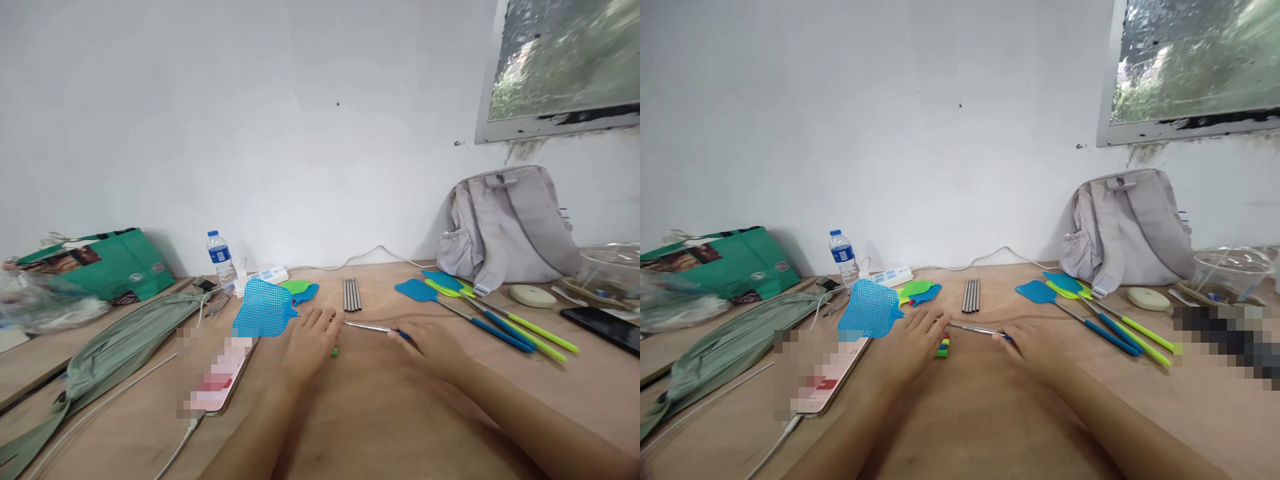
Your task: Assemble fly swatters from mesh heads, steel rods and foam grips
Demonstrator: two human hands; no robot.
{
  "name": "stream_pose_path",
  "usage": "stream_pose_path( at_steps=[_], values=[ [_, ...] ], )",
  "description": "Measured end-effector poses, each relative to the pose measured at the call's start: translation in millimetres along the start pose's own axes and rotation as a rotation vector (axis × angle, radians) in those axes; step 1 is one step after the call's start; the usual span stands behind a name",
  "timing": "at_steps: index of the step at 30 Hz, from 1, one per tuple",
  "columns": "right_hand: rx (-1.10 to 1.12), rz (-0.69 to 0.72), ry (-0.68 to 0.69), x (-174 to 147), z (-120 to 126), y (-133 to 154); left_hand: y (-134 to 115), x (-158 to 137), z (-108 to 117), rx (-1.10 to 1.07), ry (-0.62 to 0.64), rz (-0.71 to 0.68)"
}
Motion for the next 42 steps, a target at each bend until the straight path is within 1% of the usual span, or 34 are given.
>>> stream_pose_path(
  at_steps=[2, 4, 7, 11, 13, 19, 24, 26, 29, 32, 34, 37, 39, 42],
  values=[
    [0.004, 0.004, 0.014, -1, -1, 3, -5, 3, 2, -0.001, 0.056, -0.007],
    [-0.042, 0.042, -0.001, -1, -2, 2, -6, 3, 3, -0.01, 0.074, -0.053],
    [-0.139, 0.08, -0.024, 1, -5, -4, 1, 1, -1, -0.018, 0.115, -0.082],
    [-0.171, 0.098, -0.016, 6, -8, -12, 10, -2, -8, -0.031, 0.176, -0.091],
    [-0.208, 0.104, -0.026, 6, -9, -17, 14, -4, -9, -0.02, 0.172, -0.093],
    [-0.324, 0.121, -0.014, 6, -10, -35, 36, -15, -13, 0.06, 0.109, -0.065],
    [-0.35, 0.209, -0.034, 6, -8, -48, 52, -23, -12, 0.088, 0.096, -0.037],
    [-0.354, 0.223, -0.04, 6, -7, -54, 58, -25, -11, 0.092, 0.084, -0.037],
    [-0.382, 0.205, -0.047, 5, -4, -63, 68, -30, -7, 0.086, 0.032, -0.029],
    [-0.411, 0.193, -0.008, 5, -3, -66, 76, -33, -6, 0.066, 0.018, -0.005],
    [-0.413, 0.193, 0.019, 6, -2, -66, 79, -34, -7, 0.043, 0.025, 0.001],
    [-0.396, 0.182, 0.022, 7, 0, -64, 78, -34, -8, -0.003, 0.031, 0.014],
    [-0.369, 0.169, 0.02, 6, 0, -63, 74, -31, -8, -0.03, 0.043, 0.059],
    [-0.333, 0.114, 0.005, 6, 1, -62, 66, -25, -9, -0.02, 0.06, 0.163]
  ],
)
Point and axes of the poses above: each hand's wrist, its own x-axis towards the middle knuckle, its own z-axis out of the back of the hand, y = z × x, the point moved 4 cm from there along x, towards the middle knuckle, and after that the axes turned 4 degrees about -x, right-handed, at the moved point
